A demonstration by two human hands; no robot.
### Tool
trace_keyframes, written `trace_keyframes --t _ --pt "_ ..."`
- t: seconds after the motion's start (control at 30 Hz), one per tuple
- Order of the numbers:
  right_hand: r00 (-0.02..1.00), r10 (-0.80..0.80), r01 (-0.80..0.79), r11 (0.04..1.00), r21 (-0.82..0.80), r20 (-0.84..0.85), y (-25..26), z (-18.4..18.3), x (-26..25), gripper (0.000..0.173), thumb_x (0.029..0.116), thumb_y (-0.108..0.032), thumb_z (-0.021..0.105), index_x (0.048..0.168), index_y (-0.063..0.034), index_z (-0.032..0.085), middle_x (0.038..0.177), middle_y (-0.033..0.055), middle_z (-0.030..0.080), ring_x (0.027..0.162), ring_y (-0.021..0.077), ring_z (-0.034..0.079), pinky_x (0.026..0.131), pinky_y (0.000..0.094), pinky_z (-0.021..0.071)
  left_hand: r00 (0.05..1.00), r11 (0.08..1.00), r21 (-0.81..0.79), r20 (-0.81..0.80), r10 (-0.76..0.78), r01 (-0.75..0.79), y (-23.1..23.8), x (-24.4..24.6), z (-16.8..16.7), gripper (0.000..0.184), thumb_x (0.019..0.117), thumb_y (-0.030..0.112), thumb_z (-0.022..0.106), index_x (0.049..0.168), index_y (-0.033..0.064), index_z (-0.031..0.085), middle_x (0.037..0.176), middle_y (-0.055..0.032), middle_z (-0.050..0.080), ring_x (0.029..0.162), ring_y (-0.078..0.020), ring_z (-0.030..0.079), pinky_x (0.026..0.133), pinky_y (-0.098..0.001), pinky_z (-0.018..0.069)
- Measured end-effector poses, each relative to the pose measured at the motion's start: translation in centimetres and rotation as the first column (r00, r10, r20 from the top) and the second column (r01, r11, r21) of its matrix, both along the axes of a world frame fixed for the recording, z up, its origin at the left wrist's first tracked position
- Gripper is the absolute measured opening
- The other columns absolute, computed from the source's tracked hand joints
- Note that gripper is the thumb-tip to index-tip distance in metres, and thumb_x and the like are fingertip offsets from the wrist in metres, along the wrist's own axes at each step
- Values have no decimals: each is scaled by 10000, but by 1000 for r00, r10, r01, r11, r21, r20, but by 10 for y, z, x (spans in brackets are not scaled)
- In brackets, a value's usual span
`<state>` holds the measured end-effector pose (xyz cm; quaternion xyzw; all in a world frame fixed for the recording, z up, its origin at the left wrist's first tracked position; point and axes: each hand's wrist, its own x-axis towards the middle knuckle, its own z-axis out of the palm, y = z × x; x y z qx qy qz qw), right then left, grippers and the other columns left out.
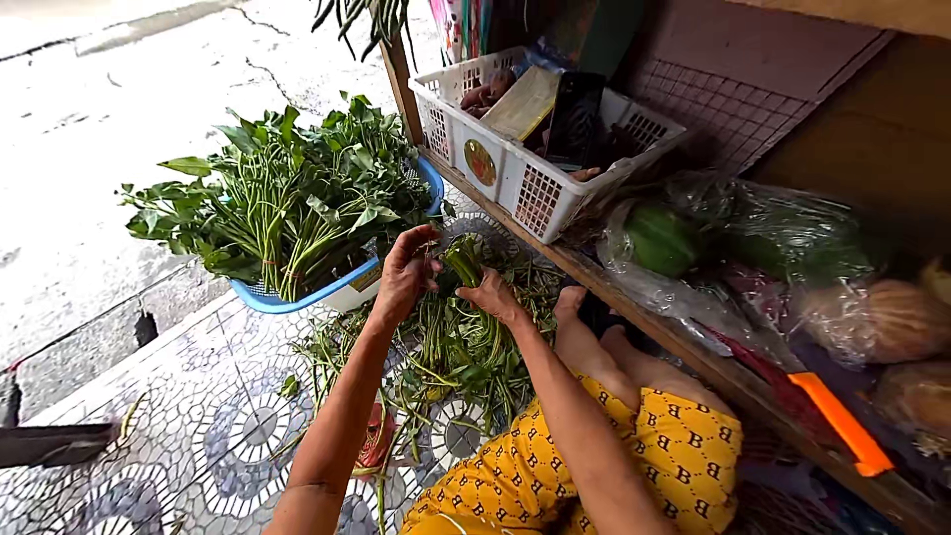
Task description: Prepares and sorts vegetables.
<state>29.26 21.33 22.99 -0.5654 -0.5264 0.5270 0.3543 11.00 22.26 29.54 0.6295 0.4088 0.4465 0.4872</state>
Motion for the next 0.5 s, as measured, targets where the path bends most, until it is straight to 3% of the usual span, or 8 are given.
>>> trace_keyframes --t 0.07,0.1,0.17,0.23,0.27,0.33,0.4,0.5 --pt "992 18 -14 999 -35 123 3 2 1 418 914 -86 746 1283 24 584 927 157 644 687 190 612 689 363 557 917 959 262 -399 4 110 5 2 9 483 1006 -35 552 1469 73 464 1436 -150 557 982 -244 710 738 -407 621" --pt "981 39 -32 999 -41 192 5 4 0 427 920 -101 738 1300 14 581 975 182 660 740 229 645 728 408 570 833 922 326 -553 9 206 7 4 15 563 950 7 679 1471 50 469 1455 -179 542 1129 -300 663 875 -469 584" --pt "953 81 -80 997 -17 292 7 2 -2 411 911 -121 735 1277 9 599 1019 219 680 845 309 686 805 507 569 658 865 339 -753 13 371 10 12 25 741 810 107 861 1452 68 494 1474 -160 531 1355 -373 509 1034 -556 495" --pt "938 124 -131 991 -1 322 7 2 -5 416 897 -131 748 1268 -1 613 1058 230 687 924 340 693 861 550 553 526 838 279 -851 -11 469 16 18 26 821 734 166 924 1434 112 496 1453 -122 546 1387 -362 480 1027 -546 505" --pt "941 146 -155 988 5 307 6 3 -5 420 899 -130 753 1274 -4 611 1067 220 686 911 317 691 854 520 560 498 840 237 -866 -45 488 19 19 25 846 722 161 929 1442 115 488 1435 -124 556 1364 -354 502 1011 -543 514" --pt "967 167 -180 982 52 191 4 5 -2 430 893 -114 775 1268 9 605 999 166 669 754 197 642 738 378 565 549 857 165 -822 -154 487 29 15 22 902 712 146 932 1468 68 445 1399 -157 578 1297 -344 560 1032 -544 498" --pt "987 160 -160 980 118 13 1 4 3 417 876 -102 795 1235 22 621 891 89 652 641 78 577 635 250 530 685 894 117 -688 -241 433 33 7 15 1001 694 141 939 1497 50 349 1394 -183 567 1257 -321 594 1006 -524 523" --pt "967 155 -112 972 207 -204 0 3 8 320 843 -62 790 1113 28 643 797 14 645 620 23 580 613 199 529 816 950 -3 -510 -271 314 28 0 6 949 762 167 897 1516 107 322 1452 -167 520 1196 -293 645 918 -491 590"
